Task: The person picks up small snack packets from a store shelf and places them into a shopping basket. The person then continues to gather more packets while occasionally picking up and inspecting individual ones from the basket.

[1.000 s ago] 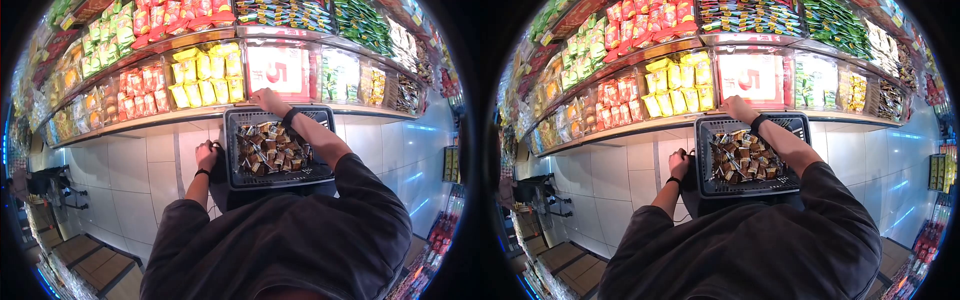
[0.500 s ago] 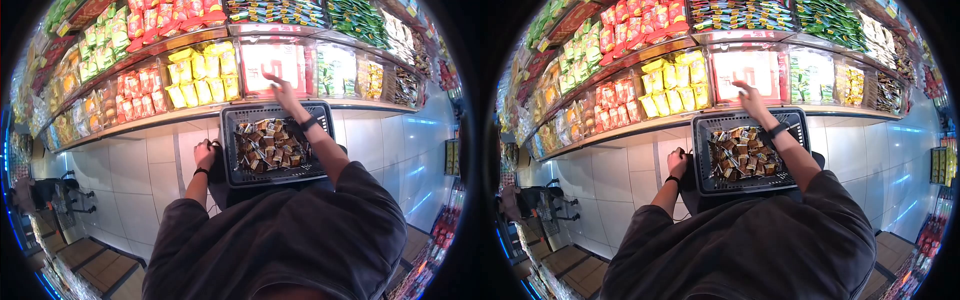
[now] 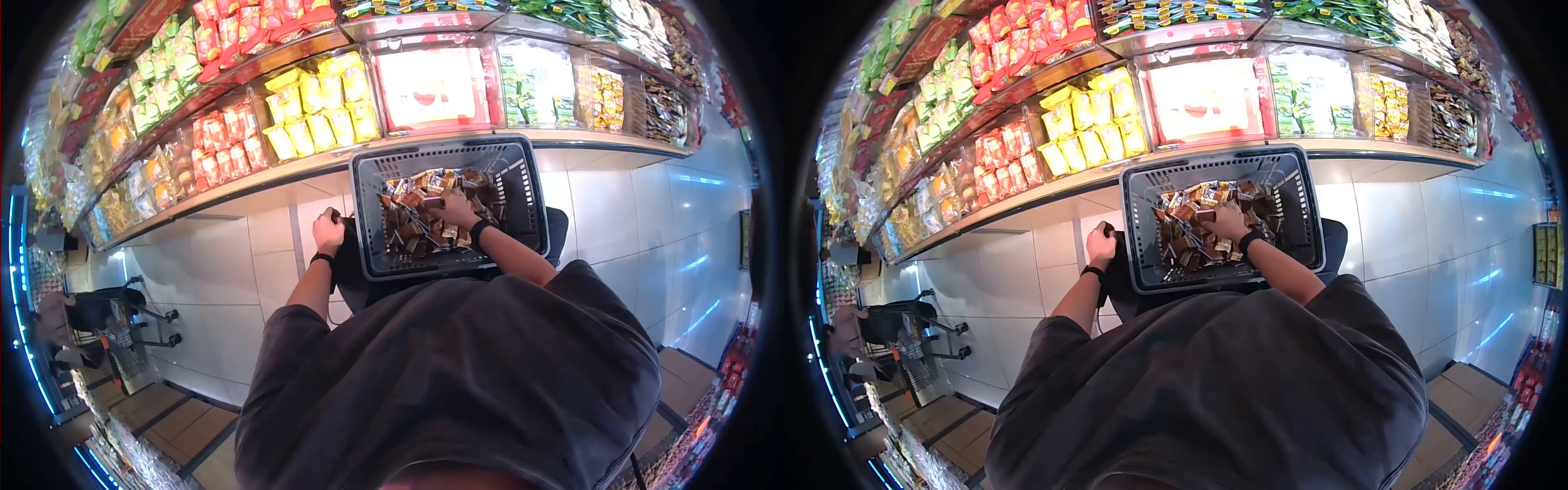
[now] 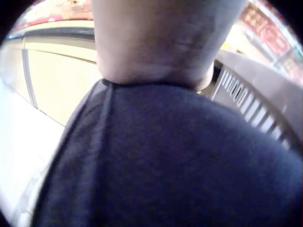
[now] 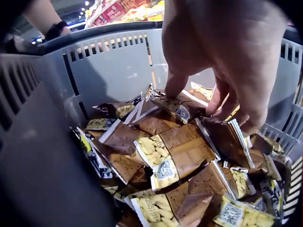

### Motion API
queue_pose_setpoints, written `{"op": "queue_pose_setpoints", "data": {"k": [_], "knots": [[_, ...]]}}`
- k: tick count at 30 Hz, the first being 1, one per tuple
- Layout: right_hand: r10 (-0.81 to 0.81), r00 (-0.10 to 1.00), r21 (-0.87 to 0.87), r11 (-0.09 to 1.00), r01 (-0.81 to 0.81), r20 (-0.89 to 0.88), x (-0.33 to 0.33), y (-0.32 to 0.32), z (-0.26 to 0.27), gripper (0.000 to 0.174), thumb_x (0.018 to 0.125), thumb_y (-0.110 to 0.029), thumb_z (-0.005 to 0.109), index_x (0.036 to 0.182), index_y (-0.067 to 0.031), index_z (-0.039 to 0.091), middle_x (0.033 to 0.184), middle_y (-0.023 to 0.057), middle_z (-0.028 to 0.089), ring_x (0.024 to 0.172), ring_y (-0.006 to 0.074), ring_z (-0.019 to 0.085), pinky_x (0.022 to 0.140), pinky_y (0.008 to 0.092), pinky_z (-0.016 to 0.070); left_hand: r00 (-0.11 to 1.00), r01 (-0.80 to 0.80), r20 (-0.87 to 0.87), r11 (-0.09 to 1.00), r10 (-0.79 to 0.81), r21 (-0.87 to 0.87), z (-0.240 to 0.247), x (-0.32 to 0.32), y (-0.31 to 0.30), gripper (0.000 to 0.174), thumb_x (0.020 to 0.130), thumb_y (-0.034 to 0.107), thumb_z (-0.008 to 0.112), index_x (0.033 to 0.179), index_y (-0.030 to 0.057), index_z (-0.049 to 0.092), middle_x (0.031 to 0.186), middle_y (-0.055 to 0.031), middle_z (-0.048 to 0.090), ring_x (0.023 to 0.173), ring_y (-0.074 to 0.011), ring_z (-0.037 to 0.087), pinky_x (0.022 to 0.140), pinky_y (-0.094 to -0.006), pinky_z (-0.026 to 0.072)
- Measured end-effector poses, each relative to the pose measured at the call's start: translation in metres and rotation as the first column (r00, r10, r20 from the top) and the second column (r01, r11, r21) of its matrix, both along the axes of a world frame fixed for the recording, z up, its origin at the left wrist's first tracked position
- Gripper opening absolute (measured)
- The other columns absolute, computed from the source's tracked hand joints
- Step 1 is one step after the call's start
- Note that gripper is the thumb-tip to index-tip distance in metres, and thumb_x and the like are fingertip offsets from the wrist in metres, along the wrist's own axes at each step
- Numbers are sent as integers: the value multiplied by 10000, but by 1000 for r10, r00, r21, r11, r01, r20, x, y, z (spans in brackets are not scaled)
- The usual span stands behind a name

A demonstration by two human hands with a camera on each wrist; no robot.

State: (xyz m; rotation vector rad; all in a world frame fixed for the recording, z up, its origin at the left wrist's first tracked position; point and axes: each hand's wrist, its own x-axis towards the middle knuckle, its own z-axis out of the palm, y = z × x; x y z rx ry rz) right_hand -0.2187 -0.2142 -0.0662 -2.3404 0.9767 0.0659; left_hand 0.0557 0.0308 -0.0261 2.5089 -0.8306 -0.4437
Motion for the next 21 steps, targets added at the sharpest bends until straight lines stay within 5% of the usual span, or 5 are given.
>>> {"op": "queue_pose_setpoints", "data": {"k": [8, 10, 13, 17, 21], "knots": [[-145, 962, 215, 972, 95, 229, -9, -14, 20, 297, 722, -302, 860, 811, -45, 743, 738, 108, 719, 696, 227, 698, 666, 342, 537, 983, -184, -111, 830, 147, -526, 74, 10, -30, 109, 876, -4, 634, 968, 15, 691, 937, -92, 748, 883, -195, 714, 829, -331, 558], [-434, 838, 855, 514, -70, 330, -15, -15, 107, 114, 851, -108, 790, 908, -39, 720, 860, 68, 743, 812, 165, 705, 720, 289, 531, 988, -63, -152, 789, -39, -611, 137, -24, -52, 174, 910, 45, 679, 1077, 4, 654, 957, -78, 737, 882, -176, 701, 841, -343, 556], [-389, 755, 784, 565, -257, 528, -26, -18, 183, 162, 919, -12, 718, 1046, -48, 623, 1073, 64, 705, 947, 137, 675, 756, 273, 546, 766, 72, -484, 803, -424, -591, 198, -79, -74, 324, 971, 166, 679, 1236, 15, 571, 969, -137, 712, 846, -186, 690, 801, -339, 574], [-342, 579, 634, 644, -429, 740, -37, -2, 277, 203, 848, 90, 736, 1001, -10, 645, 1151, 119, 688, 1056, 175, 664, 958, 322, 529, 103, -154, -865, 851, -491, -502, 258, -129, -101, 392, 1056, 299, 538, 1279, -23, 523, 941, -136, 671, 732, -207, 688, 667, -330, 592], [102, 435, 135, 867, -480, 894, -45, -2, 302, 290, 795, 194, 642, 979, -25, 688, 1157, 88, 692, 1199, 186, 604, 1000, 322, 494, 275, -125, -794, 799, -541, -588, 265, -147, -110, 266, 1013, 153, 615, 1203, -32, 593, 947, -100, 693, 690, -130, 669, 576, -262, 528]]}}
